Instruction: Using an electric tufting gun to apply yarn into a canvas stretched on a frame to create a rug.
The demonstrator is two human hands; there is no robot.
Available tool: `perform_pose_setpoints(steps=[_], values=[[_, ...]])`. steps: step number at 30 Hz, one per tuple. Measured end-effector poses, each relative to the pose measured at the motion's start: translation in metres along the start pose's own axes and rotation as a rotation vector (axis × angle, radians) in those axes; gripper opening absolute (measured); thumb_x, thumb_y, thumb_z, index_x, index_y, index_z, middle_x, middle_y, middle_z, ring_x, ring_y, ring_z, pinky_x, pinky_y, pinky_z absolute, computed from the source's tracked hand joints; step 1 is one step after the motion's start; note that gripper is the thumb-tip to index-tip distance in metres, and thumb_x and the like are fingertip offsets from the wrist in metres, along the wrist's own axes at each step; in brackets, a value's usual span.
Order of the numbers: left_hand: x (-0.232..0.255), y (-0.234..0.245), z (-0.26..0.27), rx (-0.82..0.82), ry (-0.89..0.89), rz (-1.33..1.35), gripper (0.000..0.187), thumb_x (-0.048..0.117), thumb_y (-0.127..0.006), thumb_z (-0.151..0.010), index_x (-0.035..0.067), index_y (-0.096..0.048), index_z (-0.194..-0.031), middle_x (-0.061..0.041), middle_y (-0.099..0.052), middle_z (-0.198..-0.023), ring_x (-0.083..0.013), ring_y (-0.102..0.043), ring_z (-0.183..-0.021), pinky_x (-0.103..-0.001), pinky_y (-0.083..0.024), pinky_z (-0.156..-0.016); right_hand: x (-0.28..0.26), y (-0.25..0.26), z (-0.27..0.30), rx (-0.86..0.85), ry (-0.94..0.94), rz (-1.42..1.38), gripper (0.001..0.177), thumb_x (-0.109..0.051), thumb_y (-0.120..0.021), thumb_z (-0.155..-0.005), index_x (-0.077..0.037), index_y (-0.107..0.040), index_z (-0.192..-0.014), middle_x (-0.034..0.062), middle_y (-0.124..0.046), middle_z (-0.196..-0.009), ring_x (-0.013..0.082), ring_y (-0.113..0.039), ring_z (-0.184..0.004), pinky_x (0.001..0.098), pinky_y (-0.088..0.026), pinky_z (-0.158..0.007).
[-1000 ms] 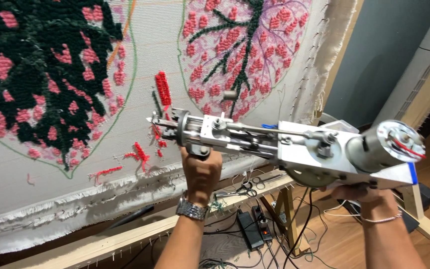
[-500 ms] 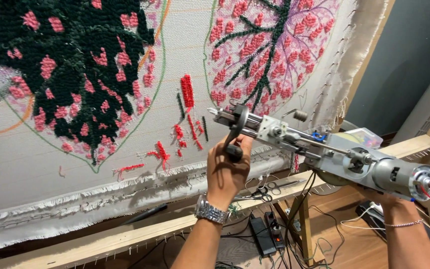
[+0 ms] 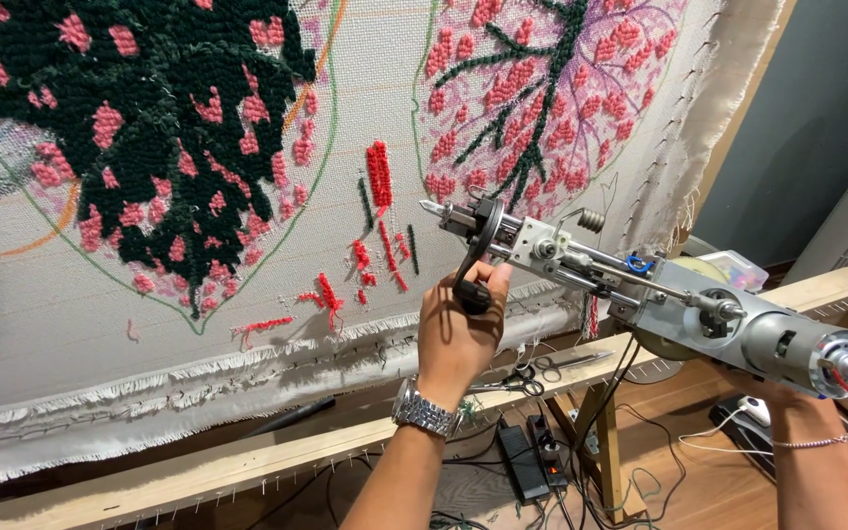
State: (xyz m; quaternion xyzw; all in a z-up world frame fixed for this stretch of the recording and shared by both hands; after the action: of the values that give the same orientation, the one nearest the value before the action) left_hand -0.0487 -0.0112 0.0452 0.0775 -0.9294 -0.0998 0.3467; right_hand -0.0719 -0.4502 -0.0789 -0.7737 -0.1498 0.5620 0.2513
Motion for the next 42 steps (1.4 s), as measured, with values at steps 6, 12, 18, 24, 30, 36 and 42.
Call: perform_pose_setpoints(steps=[6,12,18,24,30,36,42], values=[[-0.006,-0.005,0.002,0.001,-0.003,-0.006,0.046,0.044,-0.048,-0.107,0.015,-0.065,-0.076,0.004,-0.054,-0.048,-0.0091,-0.052,-0.038,-0.029,-0.036,-0.037,-0.015,-0.056,0.014,-0.219,0.019,0.069,0.057,-0.021,-0.063,-0.107,0.006,-0.046,-0.154,0.0217,-0.062,-0.135,0.022,-0.069,-0.113,0.0286,-0.06,-0.092],[-0.017,-0.011,0.002,0.028,-0.207,0.034,0.036,0.039,-0.049,-0.106,0.013,-0.067,-0.09,0.005,-0.066,-0.069,-0.0063,-0.059,-0.049,-0.022,-0.041,-0.039,-0.026,-0.12,0.037,-0.442,0.157,0.114,0.066,-0.02,-0.067,-0.103,0.004,-0.038,-0.156,0.0245,-0.056,-0.143,0.0309,-0.064,-0.127,0.0421,-0.052,-0.102],[-0.022,-0.002,0.009,-0.035,-0.147,0.052,0.038,0.03,-0.053,-0.108,0.007,-0.06,-0.079,-0.002,-0.053,-0.056,-0.0132,-0.04,-0.043,-0.029,-0.027,-0.041,-0.011,-0.117,0.032,-0.532,-0.061,-0.23,0.056,-0.021,-0.065,-0.108,-0.002,-0.041,-0.156,0.0256,-0.056,-0.146,0.0308,-0.059,-0.131,0.043,-0.052,-0.108],[-0.028,-0.004,0.008,0.279,-0.389,-0.042,0.032,0.025,-0.041,-0.109,0.01,-0.059,-0.088,0.0,-0.06,-0.08,-0.0102,-0.049,-0.06,-0.025,-0.043,-0.049,0.006,-0.141,0.037,-0.509,0.271,0.486,0.06,-0.016,-0.076,-0.091,-0.007,-0.053,-0.145,0.0182,-0.064,-0.135,0.0274,-0.064,-0.124,0.0412,-0.057,-0.102],[0.036,0.03,0.004,0.154,-0.47,0.233,0.041,0.046,-0.05,-0.115,0.006,-0.056,-0.115,-0.004,-0.059,-0.097,-0.0177,-0.055,-0.077,-0.034,-0.051,-0.064,0.023,-0.132,0.025,-0.583,0.219,0.358,0.059,0.002,-0.075,-0.083,-0.004,-0.063,-0.14,0.0182,-0.07,-0.128,0.028,-0.065,-0.122,0.0396,-0.055,-0.105],[-0.008,0.021,0.0,0.066,-0.084,0.309,0.06,0.064,-0.03,-0.108,0.016,-0.06,-0.091,0.005,-0.057,-0.072,-0.0072,-0.055,-0.059,-0.026,-0.047,-0.051,0.033,-0.121,0.019,-0.342,0.06,0.325,0.064,0.012,-0.071,-0.076,-0.007,-0.06,-0.136,0.0119,-0.067,-0.13,0.0269,-0.062,-0.124,0.0406,-0.049,-0.107],[-0.001,0.034,-0.005,-0.012,0.036,0.58,0.06,0.067,-0.042,-0.103,0.011,-0.059,-0.087,0.005,-0.053,-0.068,-0.0074,-0.048,-0.053,-0.024,-0.04,-0.045,0.032,-0.113,0.02,-0.403,0.293,0.865,0.061,-0.009,-0.069,-0.088,-0.01,-0.049,-0.145,0.012,-0.059,-0.142,0.0269,-0.056,-0.131,0.04,-0.049,-0.11]])
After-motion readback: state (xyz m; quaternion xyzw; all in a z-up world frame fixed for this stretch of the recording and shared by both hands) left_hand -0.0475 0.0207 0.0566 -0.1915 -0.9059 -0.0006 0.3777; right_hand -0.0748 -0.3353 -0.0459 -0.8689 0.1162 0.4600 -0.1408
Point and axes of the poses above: each hand's wrist, its own z-axis away from the middle knuckle, its own y-axis out of the back of the hand, x = y × z, the point moved 2 cm from there along -z, towards the middle knuckle
